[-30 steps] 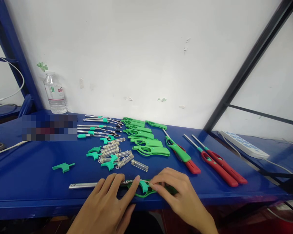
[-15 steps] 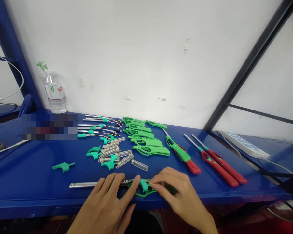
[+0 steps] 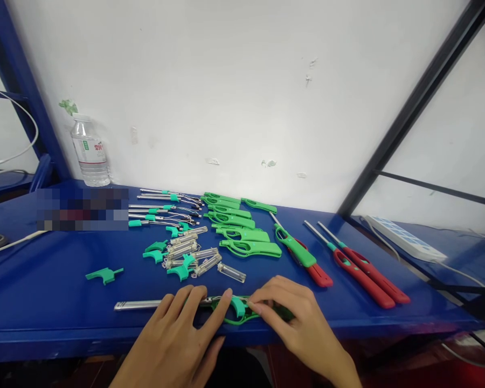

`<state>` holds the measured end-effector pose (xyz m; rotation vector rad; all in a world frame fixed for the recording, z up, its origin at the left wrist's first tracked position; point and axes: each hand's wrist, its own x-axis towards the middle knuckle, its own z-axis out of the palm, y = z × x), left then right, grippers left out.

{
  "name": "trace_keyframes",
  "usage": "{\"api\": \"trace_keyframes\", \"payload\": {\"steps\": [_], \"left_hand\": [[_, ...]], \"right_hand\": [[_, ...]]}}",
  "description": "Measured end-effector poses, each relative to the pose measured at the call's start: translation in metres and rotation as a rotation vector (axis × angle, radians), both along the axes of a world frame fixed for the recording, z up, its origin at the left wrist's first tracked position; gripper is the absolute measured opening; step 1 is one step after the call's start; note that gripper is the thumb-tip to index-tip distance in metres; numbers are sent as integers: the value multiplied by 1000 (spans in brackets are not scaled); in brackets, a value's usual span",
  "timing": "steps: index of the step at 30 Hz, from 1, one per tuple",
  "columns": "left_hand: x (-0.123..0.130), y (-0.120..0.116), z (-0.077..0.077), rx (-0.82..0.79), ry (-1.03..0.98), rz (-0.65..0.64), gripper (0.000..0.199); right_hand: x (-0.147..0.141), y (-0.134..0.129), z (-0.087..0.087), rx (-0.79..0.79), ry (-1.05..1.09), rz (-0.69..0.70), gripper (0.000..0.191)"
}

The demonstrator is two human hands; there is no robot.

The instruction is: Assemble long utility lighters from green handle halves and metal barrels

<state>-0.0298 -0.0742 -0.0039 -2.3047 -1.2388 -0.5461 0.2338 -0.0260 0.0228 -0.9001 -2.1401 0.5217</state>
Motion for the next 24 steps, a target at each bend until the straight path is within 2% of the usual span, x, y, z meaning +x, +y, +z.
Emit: {"api": "trace_keyframes", "payload": {"steps": [24], "left_hand": [[1,0,-2,0,-11,5,64]], "right_hand": [[0,0,0,-3,11,6,13]]}}
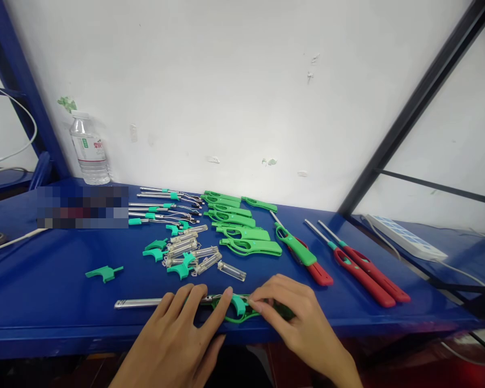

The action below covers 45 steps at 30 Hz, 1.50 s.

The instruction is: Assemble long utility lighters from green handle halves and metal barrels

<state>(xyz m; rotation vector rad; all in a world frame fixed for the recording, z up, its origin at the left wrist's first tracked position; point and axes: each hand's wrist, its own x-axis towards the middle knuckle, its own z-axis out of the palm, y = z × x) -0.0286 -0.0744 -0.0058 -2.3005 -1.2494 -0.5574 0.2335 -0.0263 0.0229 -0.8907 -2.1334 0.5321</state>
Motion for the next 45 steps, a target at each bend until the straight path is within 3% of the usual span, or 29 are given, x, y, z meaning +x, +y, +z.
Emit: {"api": "trace_keyframes", "payload": {"steps": [45], "left_hand": [[2,-1,-1,-47,-59,-9,64]], "right_hand": [[0,-1,-1,73,-21,2,14]]}}
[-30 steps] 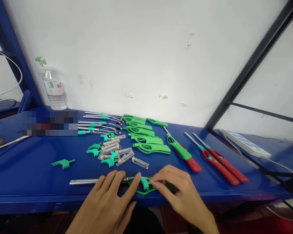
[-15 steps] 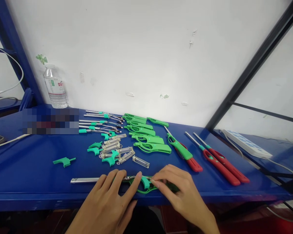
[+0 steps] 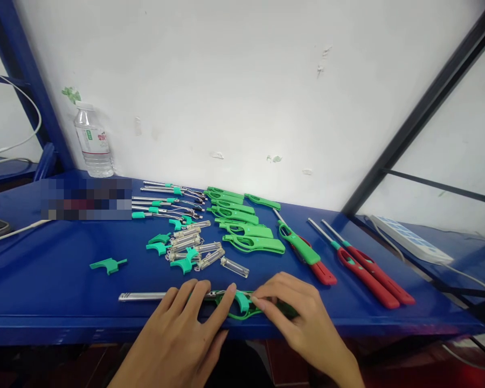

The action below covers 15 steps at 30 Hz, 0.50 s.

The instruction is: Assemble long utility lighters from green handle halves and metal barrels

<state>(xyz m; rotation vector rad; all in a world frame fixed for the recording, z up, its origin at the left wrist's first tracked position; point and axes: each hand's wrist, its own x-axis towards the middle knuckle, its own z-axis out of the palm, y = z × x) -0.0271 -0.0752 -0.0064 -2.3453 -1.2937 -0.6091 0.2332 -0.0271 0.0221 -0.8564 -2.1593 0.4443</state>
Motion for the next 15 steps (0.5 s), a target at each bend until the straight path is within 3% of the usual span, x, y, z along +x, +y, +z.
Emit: {"api": "trace_keyframes", "payload": {"steps": [15], "left_hand": [[2,-3,1,-11,6,12,61]], "right_hand": [[-1,0,1,-6,-13,-8,15]]}}
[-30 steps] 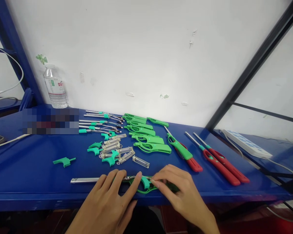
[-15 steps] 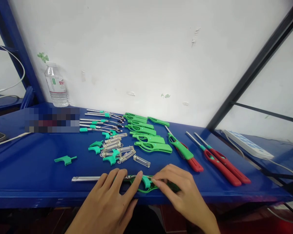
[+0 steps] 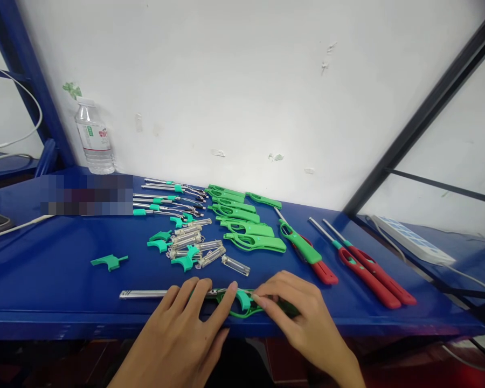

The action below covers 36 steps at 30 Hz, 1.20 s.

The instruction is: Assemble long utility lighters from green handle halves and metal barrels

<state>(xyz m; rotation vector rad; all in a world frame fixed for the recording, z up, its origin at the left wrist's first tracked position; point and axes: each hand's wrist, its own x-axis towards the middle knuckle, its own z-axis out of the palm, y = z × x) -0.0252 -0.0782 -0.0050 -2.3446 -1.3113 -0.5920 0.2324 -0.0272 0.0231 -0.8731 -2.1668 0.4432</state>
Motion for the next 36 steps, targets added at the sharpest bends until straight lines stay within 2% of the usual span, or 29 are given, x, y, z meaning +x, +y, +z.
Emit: {"api": "trace_keyframes", "payload": {"steps": [36], "left_hand": [[-1,2,-1,2,-8,-1,62]], "right_hand": [[0,0,0,-1,-9,-8,17]]}}
